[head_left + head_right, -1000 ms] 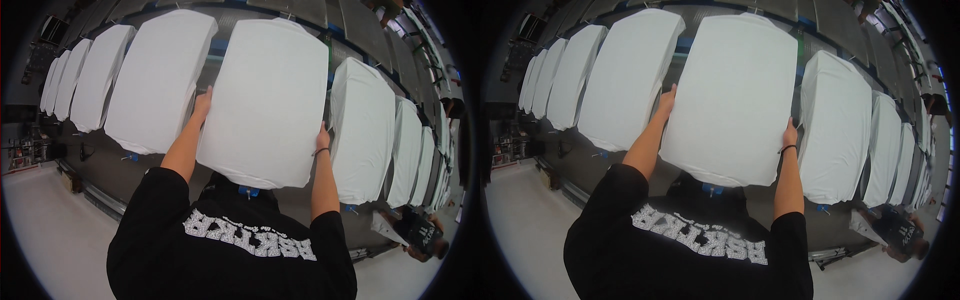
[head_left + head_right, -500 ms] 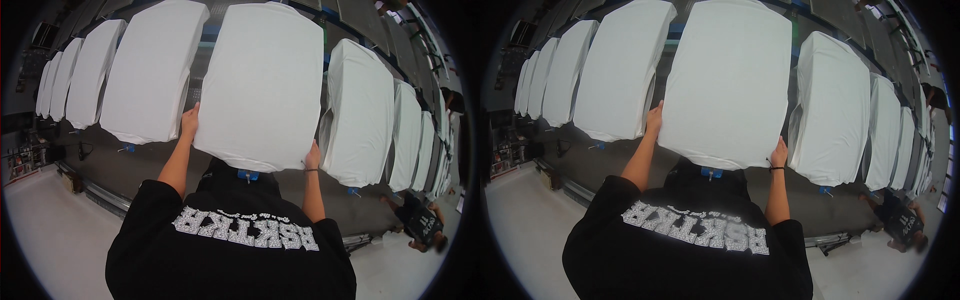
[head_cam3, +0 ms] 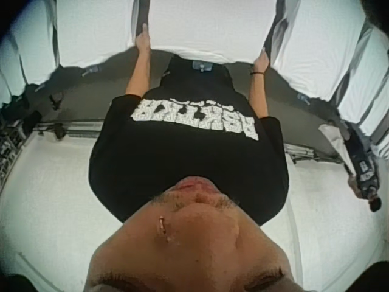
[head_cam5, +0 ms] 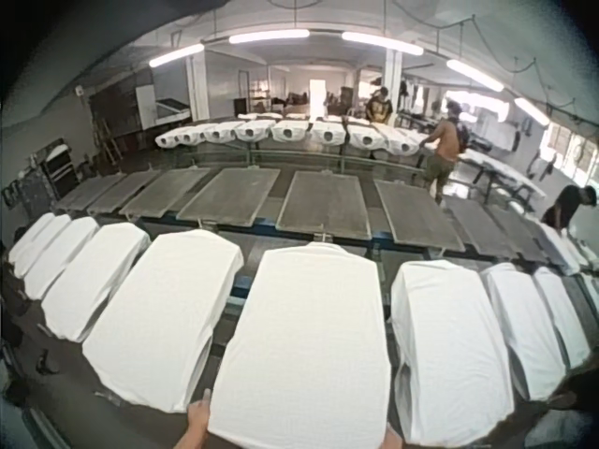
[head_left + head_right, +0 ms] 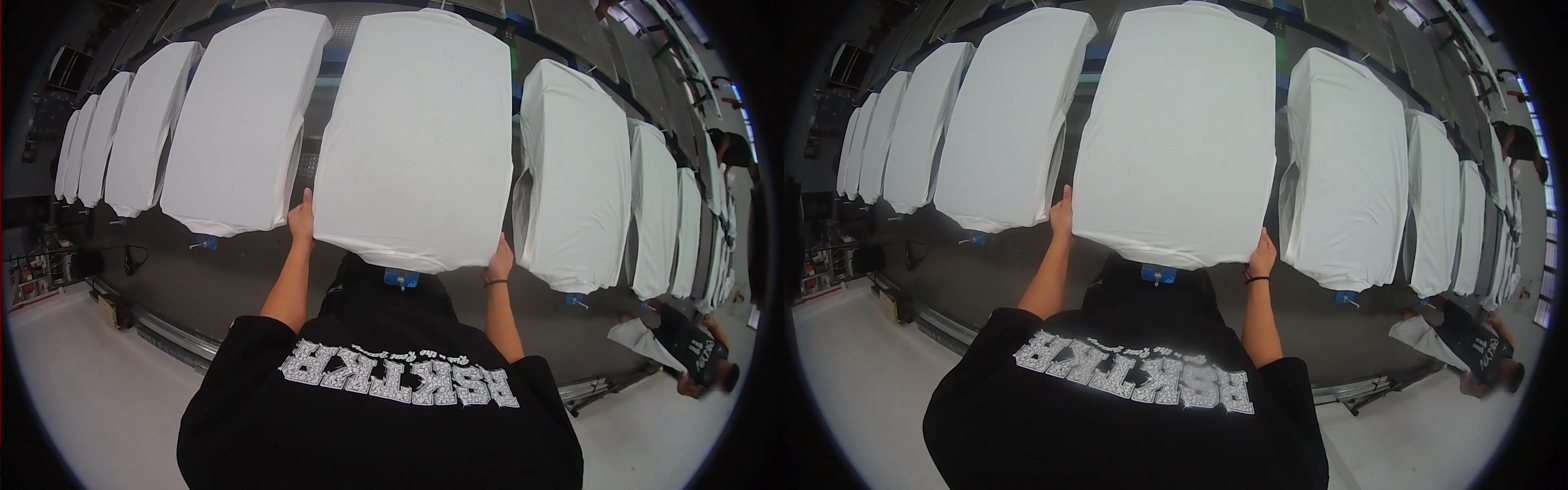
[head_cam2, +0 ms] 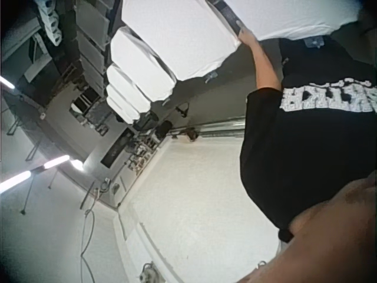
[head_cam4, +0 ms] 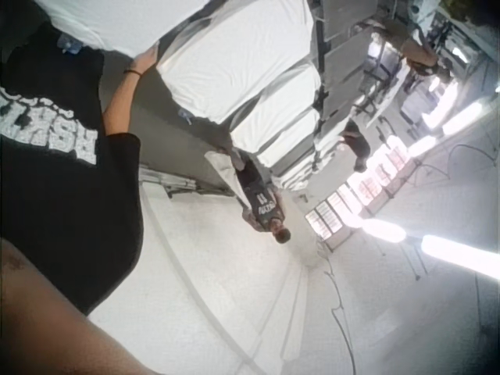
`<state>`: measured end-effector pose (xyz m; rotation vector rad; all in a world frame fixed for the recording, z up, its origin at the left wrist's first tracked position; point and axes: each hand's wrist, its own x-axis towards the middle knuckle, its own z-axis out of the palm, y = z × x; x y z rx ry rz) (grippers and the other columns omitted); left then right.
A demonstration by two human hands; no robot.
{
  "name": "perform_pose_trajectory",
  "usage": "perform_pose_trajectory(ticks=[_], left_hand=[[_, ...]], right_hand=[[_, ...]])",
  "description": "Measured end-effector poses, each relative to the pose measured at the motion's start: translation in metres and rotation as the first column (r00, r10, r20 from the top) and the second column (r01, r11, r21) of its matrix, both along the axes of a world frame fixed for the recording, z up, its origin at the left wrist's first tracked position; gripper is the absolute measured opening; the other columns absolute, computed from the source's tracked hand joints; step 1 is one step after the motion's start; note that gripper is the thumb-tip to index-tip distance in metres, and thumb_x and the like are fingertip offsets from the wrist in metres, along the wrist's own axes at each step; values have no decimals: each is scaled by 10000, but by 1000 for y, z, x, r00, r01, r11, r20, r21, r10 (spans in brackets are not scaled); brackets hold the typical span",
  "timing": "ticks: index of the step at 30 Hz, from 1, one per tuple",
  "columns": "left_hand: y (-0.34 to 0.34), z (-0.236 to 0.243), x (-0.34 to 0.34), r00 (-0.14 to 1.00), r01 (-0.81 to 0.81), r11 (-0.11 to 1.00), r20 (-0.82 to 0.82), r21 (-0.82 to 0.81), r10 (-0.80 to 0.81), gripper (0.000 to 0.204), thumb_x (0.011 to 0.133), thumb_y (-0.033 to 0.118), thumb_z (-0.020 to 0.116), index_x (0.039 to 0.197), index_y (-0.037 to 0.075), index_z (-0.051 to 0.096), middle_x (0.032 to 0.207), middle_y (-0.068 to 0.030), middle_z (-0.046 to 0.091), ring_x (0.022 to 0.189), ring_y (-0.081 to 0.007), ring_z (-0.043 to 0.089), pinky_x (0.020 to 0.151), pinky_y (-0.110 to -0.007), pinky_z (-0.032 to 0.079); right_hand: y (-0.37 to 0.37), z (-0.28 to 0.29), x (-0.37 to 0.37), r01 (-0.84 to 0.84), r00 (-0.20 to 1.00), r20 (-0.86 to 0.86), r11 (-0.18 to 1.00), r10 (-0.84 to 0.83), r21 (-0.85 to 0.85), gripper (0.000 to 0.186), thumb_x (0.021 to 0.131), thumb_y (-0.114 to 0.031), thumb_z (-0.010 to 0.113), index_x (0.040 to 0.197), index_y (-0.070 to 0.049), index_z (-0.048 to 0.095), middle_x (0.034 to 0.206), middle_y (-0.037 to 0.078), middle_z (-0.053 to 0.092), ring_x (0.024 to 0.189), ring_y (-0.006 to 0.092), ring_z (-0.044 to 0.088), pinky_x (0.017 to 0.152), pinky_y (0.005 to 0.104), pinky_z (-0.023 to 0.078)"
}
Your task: Aligning and loading white t-shirts onto the platens of a rotary screen printing machine.
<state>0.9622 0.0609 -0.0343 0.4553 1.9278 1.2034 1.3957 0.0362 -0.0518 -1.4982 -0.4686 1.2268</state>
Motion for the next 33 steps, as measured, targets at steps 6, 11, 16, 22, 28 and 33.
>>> perform_pose_trajectory(ticks=[6, 11, 16, 22, 28, 33], left_hand=[[-15, 0, 1, 989, 40, 999, 144, 9, -41, 552, 873, 533, 525, 749, 10, 648, 665, 0, 559, 587, -85, 444, 563, -245, 381], [-24, 16, 18, 999, -47, 991, -16, 127, 49, 555, 925, 480, 462, 630, 19, 551, 598, 34, 477, 564, -77, 382, 528, -251, 333], [-26, -16, -2, 978, -53, 996, -196, 65, 64, 532, 942, 433, 451, 603, 23, 473, 567, 35, 402, 560, -84, 340, 509, -275, 300], [-29, 33, 29, 779, -408, 881, 411, -240, 473, 458, 928, 453, 453, 855, 24, 594, 717, -55, 581, 625, -167, 525, 495, -337, 408], [-27, 23, 42, 757, -528, 806, 283, -266, 589, 502, 928, 452, 444, 1062, -21, 545, 970, -115, 609, 803, -263, 613, 592, -381, 505], [-27, 9, 47, 610, -639, 768, 592, -25, 527, 629, 917, 497, 435, 1229, -48, 457, 1225, -151, 519, 1073, -324, 546, 868, -452, 479]], right_hand=[[-3, 12, -6, -97, 994, -37, 994, 99, 42, 380, 956, -303, 472, 1023, 45, 609, 944, 73, 650, 834, 123, 601, 745, 248, 472], [-9, -6, -3, 34, 998, -53, 999, -35, -18, 434, 974, -325, 407, 1107, 53, 574, 1024, 107, 634, 879, 175, 608, 793, 286, 472], [-2, -16, 2, 68, 973, -222, 997, -58, 35, 429, 967, -338, 417, 1104, 40, 564, 1021, 109, 635, 895, 199, 617, 800, 307, 486], [-18, 12, -21, 238, 893, -269, 888, -359, -394, 472, 938, -440, 424, 1108, -18, 550, 987, 93, 630, 857, 234, 626, 695, 347, 521], [-17, 5, -31, 376, 813, -353, 881, -463, -287, 417, 936, -377, 467, 1139, -21, 542, 1052, 84, 621, 906, 255, 625, 732, 391, 530], [-13, -7, -29, 359, 834, -367, 910, -413, -207, 438, 912, -379, 522, 1132, -1, 547, 1078, 84, 616, 907, 251, 626, 722, 384, 530]])
